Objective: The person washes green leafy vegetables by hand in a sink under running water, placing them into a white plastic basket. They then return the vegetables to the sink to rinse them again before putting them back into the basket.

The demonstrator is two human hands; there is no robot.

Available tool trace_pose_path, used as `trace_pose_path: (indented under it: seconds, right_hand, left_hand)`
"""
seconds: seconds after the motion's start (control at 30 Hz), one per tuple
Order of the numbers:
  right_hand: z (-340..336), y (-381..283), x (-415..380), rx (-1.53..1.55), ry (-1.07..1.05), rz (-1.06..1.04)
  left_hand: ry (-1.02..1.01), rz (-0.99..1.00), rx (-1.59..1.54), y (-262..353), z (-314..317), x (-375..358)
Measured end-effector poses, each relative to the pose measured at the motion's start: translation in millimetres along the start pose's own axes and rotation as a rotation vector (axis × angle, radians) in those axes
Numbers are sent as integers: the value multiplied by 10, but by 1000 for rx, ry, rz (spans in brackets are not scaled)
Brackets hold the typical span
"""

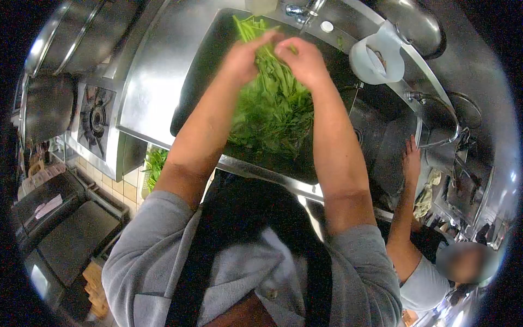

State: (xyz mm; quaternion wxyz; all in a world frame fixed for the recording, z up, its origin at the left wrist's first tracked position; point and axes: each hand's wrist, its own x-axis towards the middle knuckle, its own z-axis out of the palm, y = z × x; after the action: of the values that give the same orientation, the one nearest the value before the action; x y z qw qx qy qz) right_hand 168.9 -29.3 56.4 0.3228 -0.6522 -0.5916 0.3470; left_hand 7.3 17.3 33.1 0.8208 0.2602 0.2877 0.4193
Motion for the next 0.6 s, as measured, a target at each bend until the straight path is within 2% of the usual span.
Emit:
trace_pose_path:
  seconds: [0.1, 0.2, 0.3, 0.37, 0.43, 0.5, 0.57, 0.6]
  right_hand:
    - [-25, 77, 31, 70, 8, -14]
    - [25, 211, 115, -37, -17, -77]
    - [-11, 340, 185, -26, 60, -99]
    - [-169, 152, 136, 132, 123, 41]
    - [-281, 113, 139, 147, 67, 51]
    - [-320, 91, 160, 5, -21, 26]
    - [-315, 61, 161, -77, -33, -21]
    - [-310, 57, 163, -158, -41, -66]
  left_hand:
    - [-33, -26, -85, 25, -28, -22]
    - [-55, -29, -89, 15, -70, -18]
    - [-32, -19, -37, 87, -53, -83]
    - [-1, -7, 19, 122, -100, -110]
    - [62, -32, 58, 138, -193, -71]
    - [96, -27, 136, 169, -190, -42]
    - [74, 129, 390, 211, -85, -27]
    - [11, 184, 330, 187, -57, 34]
